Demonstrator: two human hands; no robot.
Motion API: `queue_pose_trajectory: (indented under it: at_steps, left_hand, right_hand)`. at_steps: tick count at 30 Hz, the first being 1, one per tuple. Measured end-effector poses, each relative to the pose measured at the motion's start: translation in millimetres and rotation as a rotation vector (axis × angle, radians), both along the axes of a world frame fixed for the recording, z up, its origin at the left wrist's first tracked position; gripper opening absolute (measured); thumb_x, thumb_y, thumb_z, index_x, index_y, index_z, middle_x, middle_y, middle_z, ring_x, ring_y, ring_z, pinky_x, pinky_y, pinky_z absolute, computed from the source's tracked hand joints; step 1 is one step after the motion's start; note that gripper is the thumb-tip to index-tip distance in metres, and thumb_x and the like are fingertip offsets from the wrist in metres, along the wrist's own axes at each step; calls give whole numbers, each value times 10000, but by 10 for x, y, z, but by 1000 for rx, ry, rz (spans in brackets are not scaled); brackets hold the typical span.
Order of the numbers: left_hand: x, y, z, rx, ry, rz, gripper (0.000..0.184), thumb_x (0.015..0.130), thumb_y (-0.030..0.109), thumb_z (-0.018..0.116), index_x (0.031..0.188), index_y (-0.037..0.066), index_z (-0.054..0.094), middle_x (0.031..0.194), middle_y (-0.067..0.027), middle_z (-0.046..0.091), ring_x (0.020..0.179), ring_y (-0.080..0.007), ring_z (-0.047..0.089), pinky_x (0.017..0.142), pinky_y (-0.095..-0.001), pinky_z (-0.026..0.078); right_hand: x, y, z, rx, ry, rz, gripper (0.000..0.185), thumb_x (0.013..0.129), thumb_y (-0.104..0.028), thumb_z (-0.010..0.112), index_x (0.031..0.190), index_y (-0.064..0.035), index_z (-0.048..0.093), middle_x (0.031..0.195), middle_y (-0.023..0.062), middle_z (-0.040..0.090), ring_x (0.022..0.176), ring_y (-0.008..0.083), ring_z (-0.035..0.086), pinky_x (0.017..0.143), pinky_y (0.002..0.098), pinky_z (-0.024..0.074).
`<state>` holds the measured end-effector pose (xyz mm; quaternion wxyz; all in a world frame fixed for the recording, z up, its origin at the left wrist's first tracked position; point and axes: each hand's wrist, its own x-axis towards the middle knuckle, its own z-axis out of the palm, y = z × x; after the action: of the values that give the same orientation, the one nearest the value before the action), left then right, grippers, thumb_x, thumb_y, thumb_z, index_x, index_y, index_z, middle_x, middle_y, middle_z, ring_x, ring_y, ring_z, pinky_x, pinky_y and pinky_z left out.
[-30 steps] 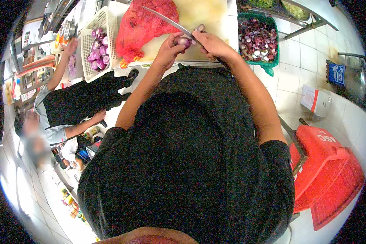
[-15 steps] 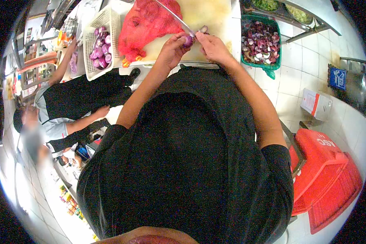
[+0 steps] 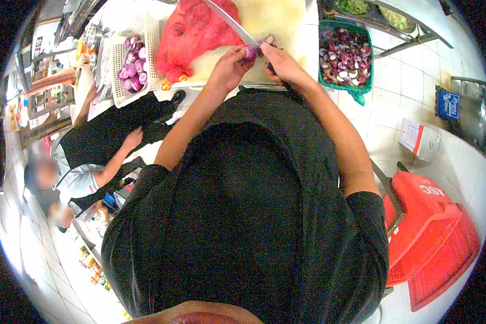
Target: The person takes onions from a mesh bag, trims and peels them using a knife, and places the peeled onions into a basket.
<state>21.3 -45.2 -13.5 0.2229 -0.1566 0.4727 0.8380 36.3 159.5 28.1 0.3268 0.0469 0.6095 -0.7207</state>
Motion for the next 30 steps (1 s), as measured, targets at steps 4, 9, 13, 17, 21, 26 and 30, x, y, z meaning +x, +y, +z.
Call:
queue_pose_trajectory:
  at_steps: [4, 9, 13, 17, 21, 26, 30]
  left_hand:
    - [26, -26, 43, -9, 23, -79, 279, 960, 156, 599, 1205, 25, 563, 1159, -100, 642, 1033, -221, 623, 912, -363, 510]
    - [2, -25, 91, -74, 30, -163, 343, 921, 169, 666, 1213, 22, 562, 1170, -103, 635, 1041, -213, 625, 873, -351, 524]
    - [-16, -33, 105, -204, 36, -153, 346, 905, 160, 689, 1203, 27, 573, 1151, -93, 646, 1028, -198, 632, 844, -342, 527]
    - [-35, -28, 137, -295, 45, -166, 302, 882, 125, 710, 1155, 42, 611, 1036, -53, 693, 918, -171, 662, 792, -313, 533]
    - [-26, -16, 210, -312, 113, -196, 269, 878, 95, 700, 1132, 46, 626, 1008, -44, 694, 897, -159, 660, 786, -310, 533]
    - [-13, -101, 87, -437, 149, -246, 342, 879, 91, 707, 1198, 28, 602, 1050, -84, 688, 926, -184, 658, 803, -319, 527]
    - [27, -71, 119, -390, 200, -234, 401, 856, 78, 730, 1225, 16, 584, 1075, -101, 679, 930, -203, 657, 818, -332, 531]
  right_hand:
    - [-54, 31, -65, 65, 13, -84, 596, 982, -635, 414, 849, -81, 586, 534, -15, 436, 422, 92, 383, 399, 260, 299]
    - [-122, 98, -162, 136, 76, -95, 626, 971, -651, 424, 872, -86, 674, 556, -10, 472, 447, 99, 412, 415, 274, 312]
    - [-166, 136, -201, 159, 60, -27, 553, 988, -610, 434, 1003, -85, 609, 580, -14, 467, 446, 78, 394, 414, 260, 305]
    - [-62, 83, -73, 122, 206, 75, 630, 986, -611, 436, 1273, -79, 613, 584, -23, 460, 498, 88, 432, 452, 278, 339]
    - [-30, 47, 0, 134, 271, 128, 639, 995, -594, 433, 1319, -69, 595, 595, -29, 459, 529, 86, 446, 471, 281, 357]
    - [-134, 72, -233, 261, 224, 162, 655, 975, -634, 432, 1031, -28, 674, 576, -13, 479, 496, 100, 458, 451, 293, 370]
    - [-192, 117, -334, 324, 137, 99, 670, 963, -662, 422, 940, -38, 664, 566, -7, 482, 464, 106, 446, 419, 298, 344]
